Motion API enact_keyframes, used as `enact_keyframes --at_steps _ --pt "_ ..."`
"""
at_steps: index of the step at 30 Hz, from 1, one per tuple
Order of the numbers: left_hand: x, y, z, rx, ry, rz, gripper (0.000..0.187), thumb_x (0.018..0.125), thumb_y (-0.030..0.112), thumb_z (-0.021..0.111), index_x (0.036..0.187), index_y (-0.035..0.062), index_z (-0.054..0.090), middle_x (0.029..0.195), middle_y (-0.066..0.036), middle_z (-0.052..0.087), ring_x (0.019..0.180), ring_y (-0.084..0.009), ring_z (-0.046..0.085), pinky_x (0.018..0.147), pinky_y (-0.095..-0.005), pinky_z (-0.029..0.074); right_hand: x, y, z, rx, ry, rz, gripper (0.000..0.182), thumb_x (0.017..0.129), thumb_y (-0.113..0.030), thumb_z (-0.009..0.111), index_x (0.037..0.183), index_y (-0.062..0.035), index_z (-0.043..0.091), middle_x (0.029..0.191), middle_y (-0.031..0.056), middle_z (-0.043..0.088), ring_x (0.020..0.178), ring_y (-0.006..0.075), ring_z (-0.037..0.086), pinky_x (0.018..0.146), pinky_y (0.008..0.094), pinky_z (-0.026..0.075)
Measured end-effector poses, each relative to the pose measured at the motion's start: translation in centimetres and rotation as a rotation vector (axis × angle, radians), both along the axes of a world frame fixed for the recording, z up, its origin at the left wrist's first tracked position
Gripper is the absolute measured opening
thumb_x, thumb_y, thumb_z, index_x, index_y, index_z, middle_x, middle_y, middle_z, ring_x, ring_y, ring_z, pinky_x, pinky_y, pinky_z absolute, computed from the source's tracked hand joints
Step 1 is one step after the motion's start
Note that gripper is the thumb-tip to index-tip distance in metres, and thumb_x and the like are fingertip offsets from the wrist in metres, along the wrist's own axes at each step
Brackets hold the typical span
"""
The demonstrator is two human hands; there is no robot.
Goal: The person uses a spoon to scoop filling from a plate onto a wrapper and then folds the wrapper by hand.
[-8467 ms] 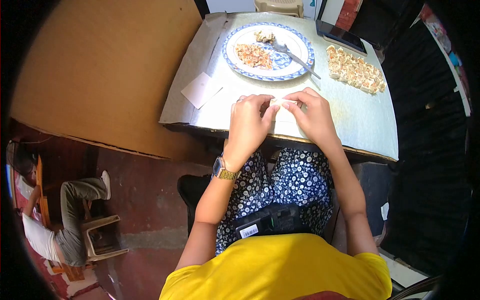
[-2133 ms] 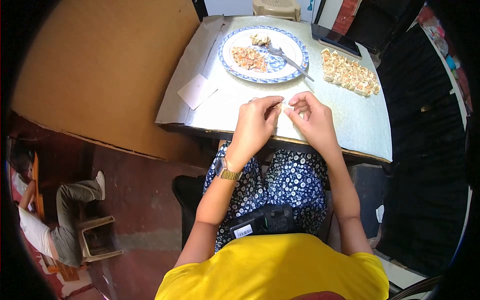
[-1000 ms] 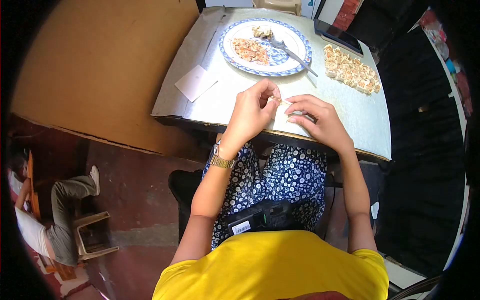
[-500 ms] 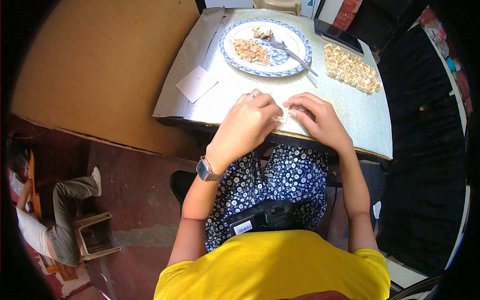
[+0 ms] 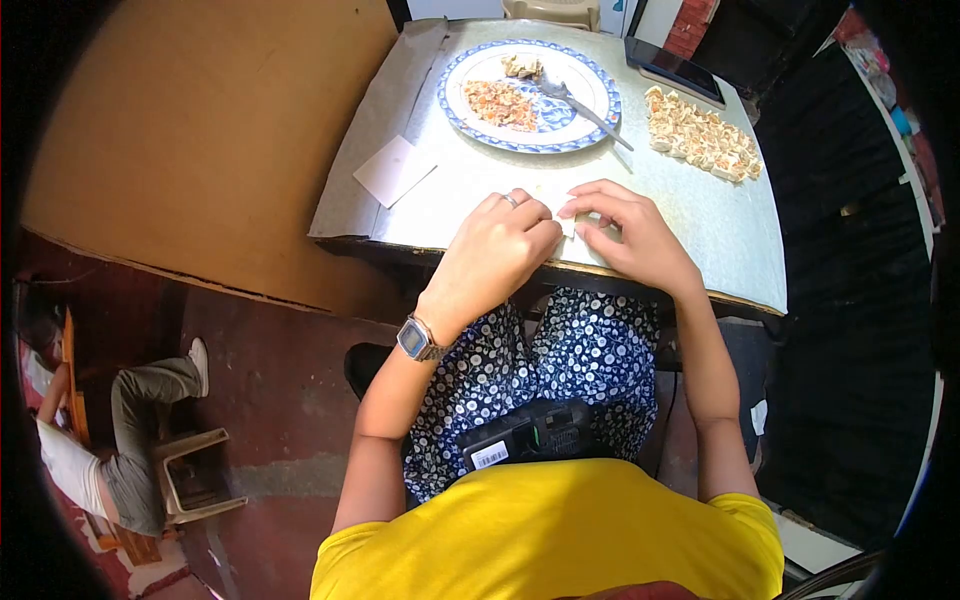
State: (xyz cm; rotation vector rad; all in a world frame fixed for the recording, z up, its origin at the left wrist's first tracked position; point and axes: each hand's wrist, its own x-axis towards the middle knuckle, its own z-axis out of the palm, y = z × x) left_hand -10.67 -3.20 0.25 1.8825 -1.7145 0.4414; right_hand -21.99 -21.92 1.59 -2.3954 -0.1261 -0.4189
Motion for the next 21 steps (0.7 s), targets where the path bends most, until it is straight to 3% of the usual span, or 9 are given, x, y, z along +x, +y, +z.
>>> enact_keyframes --at_steps 9,18,21 --pt "0.5 -0.3 -0.6 -0.088 0.259 -0.006 0.011 0.082 0.008 0.072 0.089 0.0018 0.066 0.091 -0.009 0.065 0.087 -0.0284 0.060 0.078 -0.0397 0.049 0.1 0.0 -0.4 0.009 -0.016 -0.016 0.021 0.082 -0.008 0.072 0.102 -0.0017 0.070 0.109 0.0157 0.067 0.101 0.0295 0.066 0.088 0.0368 0.052" --pt "0.3 0.1 -0.4 -0.092 0.298 0.038 0.011 0.084 0.013 0.070 0.086 0.0030 0.067 0.085 -0.010 0.063 0.087 -0.0298 0.058 0.082 -0.0400 0.047 0.0 1.0 -0.6 0.034 -0.040 -0.106 0.021 0.084 -0.010 0.073 0.104 -0.0033 0.073 0.103 0.0136 0.069 0.094 0.0278 0.067 0.082 0.0353 0.054" --pt "0.6 -0.2 -0.4 -0.152 0.300 0.034 0.010 0.083 0.010 0.073 0.087 0.0017 0.068 0.085 -0.012 0.066 0.082 -0.0309 0.061 0.076 -0.0402 0.049 0.1 1.2 -0.5 -0.001 -0.074 -0.099 0.022 0.084 -0.011 0.073 0.105 -0.0038 0.073 0.102 0.0135 0.069 0.093 0.0283 0.067 0.082 0.0356 0.054"
